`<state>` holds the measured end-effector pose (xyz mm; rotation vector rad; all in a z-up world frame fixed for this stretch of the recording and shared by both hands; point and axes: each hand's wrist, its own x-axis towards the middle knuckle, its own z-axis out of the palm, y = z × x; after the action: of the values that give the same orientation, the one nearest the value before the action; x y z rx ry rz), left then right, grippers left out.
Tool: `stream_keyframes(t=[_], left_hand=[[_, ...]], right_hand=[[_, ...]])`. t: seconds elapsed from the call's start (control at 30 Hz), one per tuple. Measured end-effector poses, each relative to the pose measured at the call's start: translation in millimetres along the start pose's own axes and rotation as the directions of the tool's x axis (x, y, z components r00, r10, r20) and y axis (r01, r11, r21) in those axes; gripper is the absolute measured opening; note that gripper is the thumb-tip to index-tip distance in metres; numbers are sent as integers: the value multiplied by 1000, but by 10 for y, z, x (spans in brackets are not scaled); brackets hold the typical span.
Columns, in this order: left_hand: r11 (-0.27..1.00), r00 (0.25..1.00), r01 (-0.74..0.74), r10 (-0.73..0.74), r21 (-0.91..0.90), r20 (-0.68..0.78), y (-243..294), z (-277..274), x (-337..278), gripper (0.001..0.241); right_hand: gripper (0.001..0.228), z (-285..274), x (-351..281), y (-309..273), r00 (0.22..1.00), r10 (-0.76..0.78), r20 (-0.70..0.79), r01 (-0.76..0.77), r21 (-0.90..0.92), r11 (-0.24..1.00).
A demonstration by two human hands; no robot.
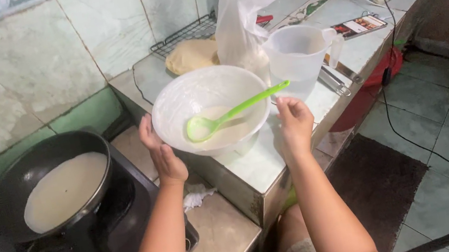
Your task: Cooking thin wrappers in a frying pan and stacking them on a plate.
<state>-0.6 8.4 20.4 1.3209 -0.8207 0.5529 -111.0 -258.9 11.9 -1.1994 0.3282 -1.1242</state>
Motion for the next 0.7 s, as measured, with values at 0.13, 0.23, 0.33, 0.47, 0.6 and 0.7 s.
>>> stream_keyframes(t=[0.13, 0.23, 0.33, 0.47, 0.6, 0.7], left_hand=[[1000, 999, 6, -7, -17, -33, 56, 8, 16, 99], [1000, 999, 23, -24, -5, -26, 138, 4, 32, 98], [999, 1000, 9, -9, 31, -17, 151, 0, 15, 95], [986, 998, -55, 53, 159, 18, 193, -1, 47, 91], [979, 999, -42, 35, 198, 40, 240, -10, 64, 91], [981, 999, -44, 38, 188, 38, 230, -17, 74, 92]], right_hand=[[21, 85, -69, -263, 986, 165, -9, -165, -76, 983], [22, 65, -82, -230, 983, 182, 35, -177, -110, 978], [23, 60, -71, -211, 981, 173, 87, -159, -144, 977], [23, 140, -111, -394, 971, 211, 113, -198, -122, 973], [17, 146, -131, -452, 970, 193, 147, -191, -29, 981], [15, 51, -88, -247, 985, 158, 73, -155, -41, 987]])
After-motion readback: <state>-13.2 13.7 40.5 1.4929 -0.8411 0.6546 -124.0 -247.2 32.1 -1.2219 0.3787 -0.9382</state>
